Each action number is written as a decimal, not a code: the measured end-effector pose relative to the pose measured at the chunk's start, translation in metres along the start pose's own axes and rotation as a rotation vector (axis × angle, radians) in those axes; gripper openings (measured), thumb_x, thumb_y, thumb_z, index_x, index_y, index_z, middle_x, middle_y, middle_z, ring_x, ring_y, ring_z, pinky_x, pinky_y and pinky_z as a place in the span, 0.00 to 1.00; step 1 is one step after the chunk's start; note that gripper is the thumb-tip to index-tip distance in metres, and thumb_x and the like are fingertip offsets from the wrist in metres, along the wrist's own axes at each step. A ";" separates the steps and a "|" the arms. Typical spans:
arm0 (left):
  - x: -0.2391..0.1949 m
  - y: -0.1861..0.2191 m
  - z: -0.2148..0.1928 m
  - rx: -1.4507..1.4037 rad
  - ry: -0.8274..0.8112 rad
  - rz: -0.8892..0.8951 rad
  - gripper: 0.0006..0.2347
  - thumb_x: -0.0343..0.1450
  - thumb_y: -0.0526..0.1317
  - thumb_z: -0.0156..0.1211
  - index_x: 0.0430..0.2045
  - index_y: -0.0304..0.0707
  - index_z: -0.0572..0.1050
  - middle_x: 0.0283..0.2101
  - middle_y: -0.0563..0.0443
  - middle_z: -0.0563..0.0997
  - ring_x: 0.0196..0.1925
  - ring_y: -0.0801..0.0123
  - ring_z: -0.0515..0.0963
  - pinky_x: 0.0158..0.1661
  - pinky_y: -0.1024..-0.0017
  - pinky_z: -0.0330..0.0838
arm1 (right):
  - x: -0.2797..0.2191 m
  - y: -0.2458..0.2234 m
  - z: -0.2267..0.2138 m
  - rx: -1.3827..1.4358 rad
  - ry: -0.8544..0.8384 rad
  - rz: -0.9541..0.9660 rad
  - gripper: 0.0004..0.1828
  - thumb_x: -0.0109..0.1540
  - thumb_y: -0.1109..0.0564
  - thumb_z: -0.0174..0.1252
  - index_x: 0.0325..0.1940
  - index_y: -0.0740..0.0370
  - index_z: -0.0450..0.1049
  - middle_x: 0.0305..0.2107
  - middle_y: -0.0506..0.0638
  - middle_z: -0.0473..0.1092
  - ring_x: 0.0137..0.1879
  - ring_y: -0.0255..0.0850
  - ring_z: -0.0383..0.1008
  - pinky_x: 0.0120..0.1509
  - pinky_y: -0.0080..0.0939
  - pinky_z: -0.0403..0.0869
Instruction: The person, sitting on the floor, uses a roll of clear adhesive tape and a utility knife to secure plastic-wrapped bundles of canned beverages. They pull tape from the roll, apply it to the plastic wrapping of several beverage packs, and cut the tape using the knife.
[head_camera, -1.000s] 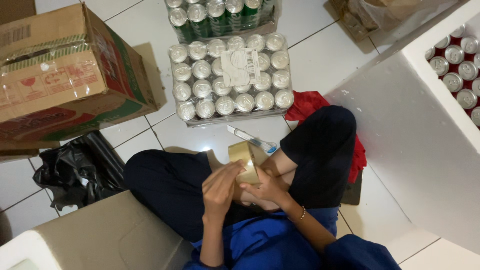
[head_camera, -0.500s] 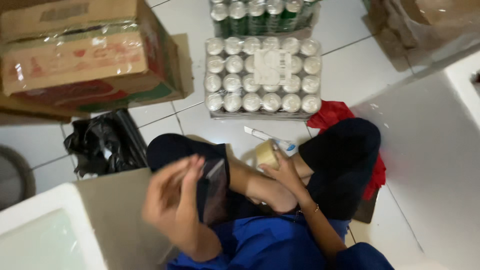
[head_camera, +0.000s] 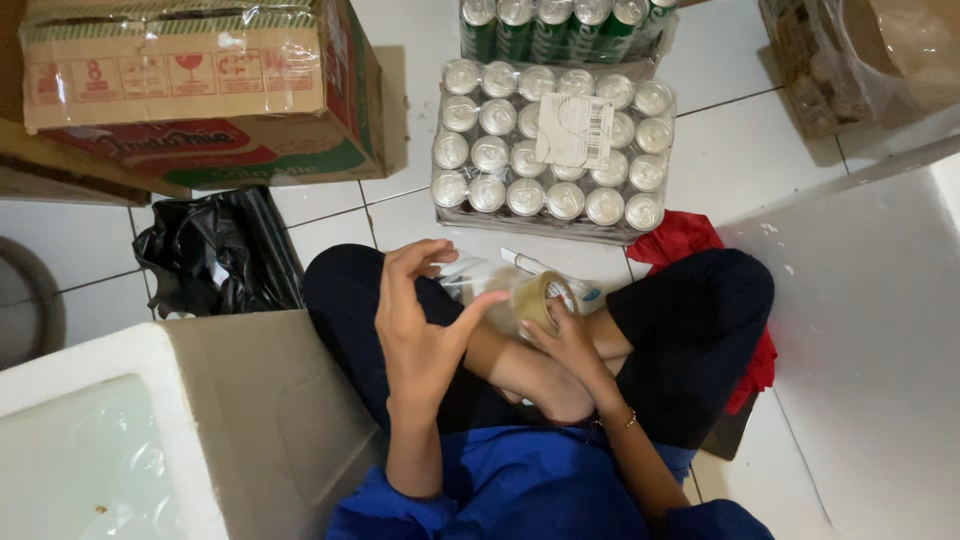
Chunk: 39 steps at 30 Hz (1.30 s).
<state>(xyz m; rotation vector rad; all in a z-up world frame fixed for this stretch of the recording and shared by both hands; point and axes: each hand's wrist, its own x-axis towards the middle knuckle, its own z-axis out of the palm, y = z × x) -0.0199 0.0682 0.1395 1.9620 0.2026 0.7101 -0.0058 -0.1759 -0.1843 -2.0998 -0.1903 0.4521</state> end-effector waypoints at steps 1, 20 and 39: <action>-0.001 -0.002 0.002 0.021 -0.006 0.019 0.32 0.59 0.39 0.90 0.53 0.28 0.76 0.46 0.39 0.83 0.49 0.44 0.87 0.53 0.56 0.84 | 0.000 -0.004 0.002 -0.017 0.044 -0.012 0.25 0.66 0.44 0.75 0.61 0.55 0.76 0.44 0.62 0.83 0.53 0.60 0.86 0.59 0.58 0.81; -0.016 -0.027 0.016 0.040 -0.215 0.015 0.19 0.70 0.36 0.80 0.52 0.31 0.79 0.45 0.42 0.85 0.48 0.43 0.88 0.52 0.54 0.83 | -0.035 -0.181 -0.039 0.606 -0.003 -0.024 0.10 0.66 0.60 0.72 0.50 0.66 0.88 0.39 0.57 0.88 0.47 0.37 0.87 0.56 0.43 0.84; 0.077 -0.193 0.059 0.189 -0.339 0.105 0.02 0.74 0.39 0.72 0.32 0.48 0.86 0.60 0.44 0.88 0.71 0.37 0.79 0.69 0.43 0.59 | 0.095 -0.129 0.087 0.749 0.277 -0.026 0.09 0.70 0.64 0.68 0.54 0.68 0.85 0.37 0.59 0.85 0.39 0.40 0.87 0.51 0.40 0.85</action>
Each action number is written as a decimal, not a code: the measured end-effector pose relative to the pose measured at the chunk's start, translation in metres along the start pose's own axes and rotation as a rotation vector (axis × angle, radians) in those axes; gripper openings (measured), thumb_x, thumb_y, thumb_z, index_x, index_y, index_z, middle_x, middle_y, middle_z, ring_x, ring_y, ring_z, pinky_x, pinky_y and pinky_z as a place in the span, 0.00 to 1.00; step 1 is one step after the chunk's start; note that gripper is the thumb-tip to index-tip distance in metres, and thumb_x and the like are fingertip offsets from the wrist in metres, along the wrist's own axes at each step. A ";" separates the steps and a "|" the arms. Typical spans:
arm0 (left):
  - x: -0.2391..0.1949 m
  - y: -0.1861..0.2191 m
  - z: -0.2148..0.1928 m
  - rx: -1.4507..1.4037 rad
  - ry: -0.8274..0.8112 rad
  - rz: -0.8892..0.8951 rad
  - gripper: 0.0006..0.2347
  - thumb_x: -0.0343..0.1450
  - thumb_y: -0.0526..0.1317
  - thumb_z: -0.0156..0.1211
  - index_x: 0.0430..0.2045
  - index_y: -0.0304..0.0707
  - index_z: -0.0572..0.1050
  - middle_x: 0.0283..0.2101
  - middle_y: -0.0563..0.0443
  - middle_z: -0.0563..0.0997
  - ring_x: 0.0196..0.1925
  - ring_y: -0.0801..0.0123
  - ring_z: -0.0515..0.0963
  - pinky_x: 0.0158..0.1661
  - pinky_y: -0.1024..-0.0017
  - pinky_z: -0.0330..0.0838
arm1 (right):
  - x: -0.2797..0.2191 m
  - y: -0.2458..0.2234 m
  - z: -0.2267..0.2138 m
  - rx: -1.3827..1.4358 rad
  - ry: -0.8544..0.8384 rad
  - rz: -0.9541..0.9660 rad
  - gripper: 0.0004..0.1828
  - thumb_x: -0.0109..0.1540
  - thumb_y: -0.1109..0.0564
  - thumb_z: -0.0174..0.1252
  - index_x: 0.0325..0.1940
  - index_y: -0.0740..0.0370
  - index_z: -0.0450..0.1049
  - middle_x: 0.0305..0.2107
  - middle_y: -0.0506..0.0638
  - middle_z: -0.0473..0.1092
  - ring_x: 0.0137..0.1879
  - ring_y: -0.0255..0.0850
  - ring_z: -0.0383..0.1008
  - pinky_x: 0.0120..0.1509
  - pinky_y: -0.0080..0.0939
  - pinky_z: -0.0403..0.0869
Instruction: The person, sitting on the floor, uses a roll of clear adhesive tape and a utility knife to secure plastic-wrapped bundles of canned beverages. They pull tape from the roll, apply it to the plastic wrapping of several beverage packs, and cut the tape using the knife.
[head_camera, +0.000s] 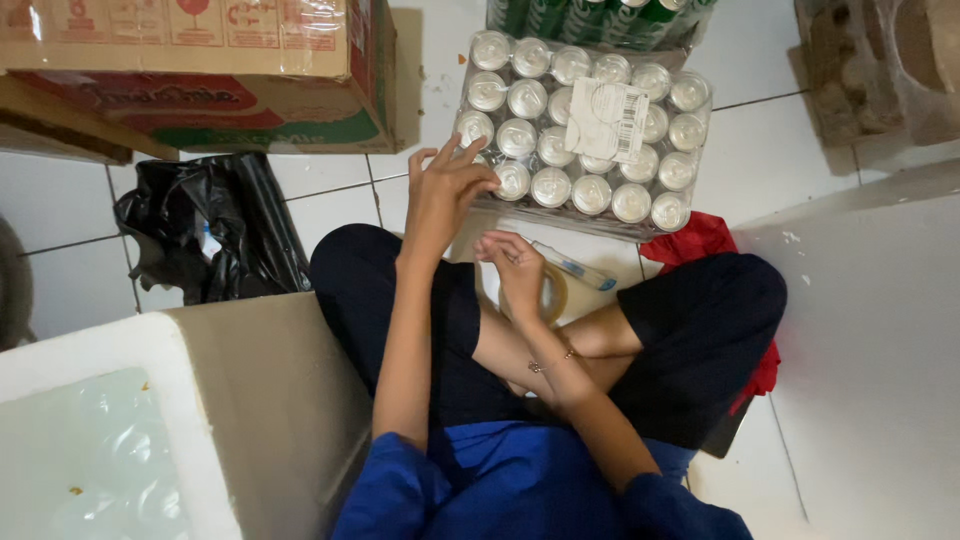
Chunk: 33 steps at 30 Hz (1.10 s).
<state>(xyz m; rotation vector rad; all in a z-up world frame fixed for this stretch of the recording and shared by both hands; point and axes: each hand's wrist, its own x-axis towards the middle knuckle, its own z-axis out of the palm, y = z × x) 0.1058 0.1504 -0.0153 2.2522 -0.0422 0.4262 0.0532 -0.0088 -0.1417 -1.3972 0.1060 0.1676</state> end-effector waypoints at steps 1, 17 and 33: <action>0.004 -0.012 0.006 0.023 -0.064 0.029 0.02 0.75 0.43 0.72 0.32 0.57 0.86 0.55 0.57 0.90 0.65 0.52 0.83 0.68 0.51 0.59 | 0.001 0.003 -0.002 -0.022 0.011 -0.004 0.10 0.70 0.64 0.67 0.56 0.67 0.84 0.38 0.58 0.85 0.40 0.40 0.86 0.52 0.40 0.85; 0.031 -0.014 0.083 -0.172 -0.142 0.262 0.03 0.76 0.43 0.70 0.39 0.60 0.89 0.39 0.62 0.89 0.47 0.71 0.88 0.67 0.66 0.61 | 0.009 0.007 -0.049 0.001 0.202 0.066 0.05 0.72 0.62 0.66 0.51 0.65 0.79 0.38 0.59 0.85 0.41 0.40 0.86 0.53 0.39 0.86; 0.052 0.009 0.121 -0.132 -0.190 0.255 0.02 0.76 0.46 0.71 0.36 0.60 0.89 0.37 0.64 0.89 0.46 0.72 0.89 0.70 0.62 0.60 | 0.022 0.001 -0.080 0.072 0.253 0.111 0.11 0.72 0.58 0.68 0.53 0.66 0.78 0.38 0.59 0.85 0.41 0.38 0.87 0.49 0.36 0.87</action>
